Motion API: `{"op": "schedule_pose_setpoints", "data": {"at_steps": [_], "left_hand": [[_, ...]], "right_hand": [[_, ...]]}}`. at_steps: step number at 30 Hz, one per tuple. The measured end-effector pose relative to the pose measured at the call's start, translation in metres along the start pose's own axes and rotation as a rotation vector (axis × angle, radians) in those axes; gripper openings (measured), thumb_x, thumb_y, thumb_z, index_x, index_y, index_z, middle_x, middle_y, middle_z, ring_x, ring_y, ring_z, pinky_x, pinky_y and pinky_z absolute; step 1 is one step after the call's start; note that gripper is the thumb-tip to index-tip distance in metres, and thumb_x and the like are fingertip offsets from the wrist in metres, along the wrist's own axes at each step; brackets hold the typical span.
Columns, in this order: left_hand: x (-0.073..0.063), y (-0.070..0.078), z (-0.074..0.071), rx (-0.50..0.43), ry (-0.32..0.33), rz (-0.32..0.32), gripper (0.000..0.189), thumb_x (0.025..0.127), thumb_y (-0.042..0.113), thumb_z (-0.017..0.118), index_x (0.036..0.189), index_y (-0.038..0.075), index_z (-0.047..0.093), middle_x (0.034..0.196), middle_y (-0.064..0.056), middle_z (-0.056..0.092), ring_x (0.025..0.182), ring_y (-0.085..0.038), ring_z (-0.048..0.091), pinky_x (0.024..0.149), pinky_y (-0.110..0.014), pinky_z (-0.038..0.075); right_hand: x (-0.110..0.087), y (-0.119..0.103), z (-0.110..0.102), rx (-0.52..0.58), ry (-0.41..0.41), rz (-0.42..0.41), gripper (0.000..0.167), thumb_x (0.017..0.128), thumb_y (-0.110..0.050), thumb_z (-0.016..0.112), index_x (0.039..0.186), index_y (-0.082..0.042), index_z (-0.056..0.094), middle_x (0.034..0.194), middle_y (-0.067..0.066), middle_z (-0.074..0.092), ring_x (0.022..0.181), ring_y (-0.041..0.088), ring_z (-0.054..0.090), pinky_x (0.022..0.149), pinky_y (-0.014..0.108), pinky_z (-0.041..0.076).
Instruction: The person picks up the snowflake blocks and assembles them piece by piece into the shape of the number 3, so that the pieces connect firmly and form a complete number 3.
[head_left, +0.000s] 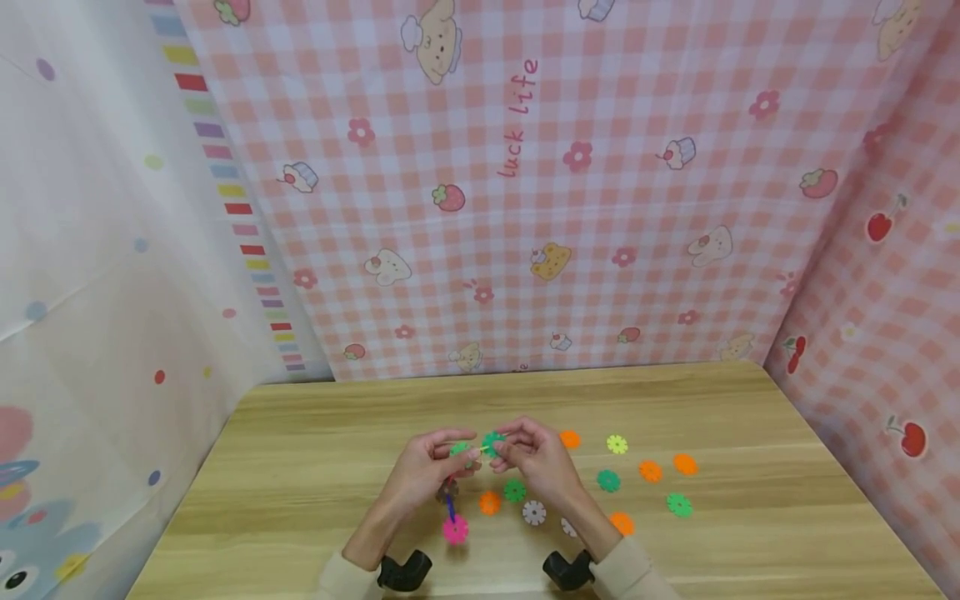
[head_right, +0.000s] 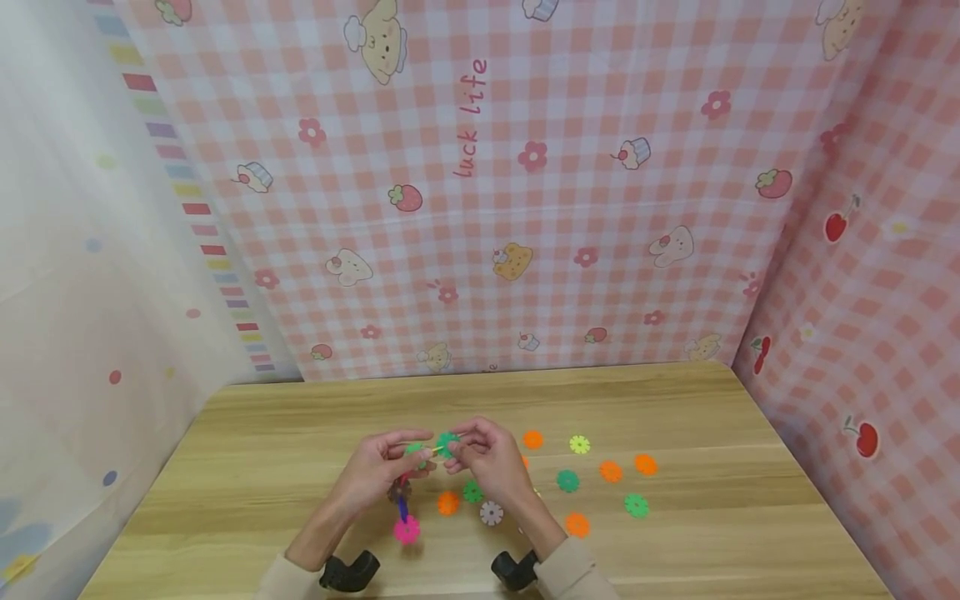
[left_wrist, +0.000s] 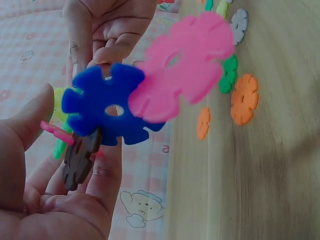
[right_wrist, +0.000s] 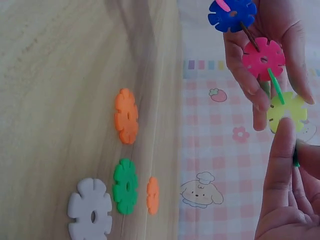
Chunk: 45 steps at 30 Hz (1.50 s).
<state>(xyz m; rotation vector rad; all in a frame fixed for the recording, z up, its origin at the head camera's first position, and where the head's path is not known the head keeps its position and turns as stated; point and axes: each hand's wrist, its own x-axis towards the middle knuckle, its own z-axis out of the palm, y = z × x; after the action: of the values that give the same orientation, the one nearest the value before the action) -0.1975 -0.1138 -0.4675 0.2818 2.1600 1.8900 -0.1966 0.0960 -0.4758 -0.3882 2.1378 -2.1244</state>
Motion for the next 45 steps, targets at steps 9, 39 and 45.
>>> {"op": "schedule_pose_setpoints", "data": {"at_steps": [9,39,45], "left_hand": [[0.001,-0.005,-0.011,0.003,-0.077,-0.009,0.046,0.092,0.028,0.071,0.133,0.008,0.06,0.117,-0.024,0.067,0.1,-0.04,0.069,0.085,-0.047,0.057],[-0.004,-0.007,-0.029,-0.012,-0.052,-0.038,0.043,0.097,0.026,0.065,0.134,0.006,0.057,0.125,-0.027,0.06,0.102,-0.043,0.067,0.089,-0.044,0.057],[-0.005,-0.007,-0.029,0.009,-0.058,-0.043,0.042,0.098,0.026,0.063,0.135,0.006,0.057,0.124,-0.025,0.061,0.102,-0.041,0.067,0.089,-0.042,0.057]], "right_hand": [[0.0,0.01,-0.011,-0.093,-0.051,0.062,0.025,0.099,-0.003,0.053,0.122,0.0,0.062,0.102,0.023,0.066,0.077,0.035,0.067,0.07,0.041,0.06],[0.009,0.039,-0.006,-0.446,-0.309,0.149,0.032,0.071,-0.001,0.086,0.1,-0.004,0.072,0.065,-0.001,0.043,0.06,0.013,0.039,0.059,0.023,0.035],[0.009,0.038,-0.004,-0.516,-0.305,0.126,0.025,0.071,-0.003,0.087,0.089,-0.009,0.071,0.067,-0.002,0.044,0.066,0.014,0.041,0.065,0.027,0.034]]}}
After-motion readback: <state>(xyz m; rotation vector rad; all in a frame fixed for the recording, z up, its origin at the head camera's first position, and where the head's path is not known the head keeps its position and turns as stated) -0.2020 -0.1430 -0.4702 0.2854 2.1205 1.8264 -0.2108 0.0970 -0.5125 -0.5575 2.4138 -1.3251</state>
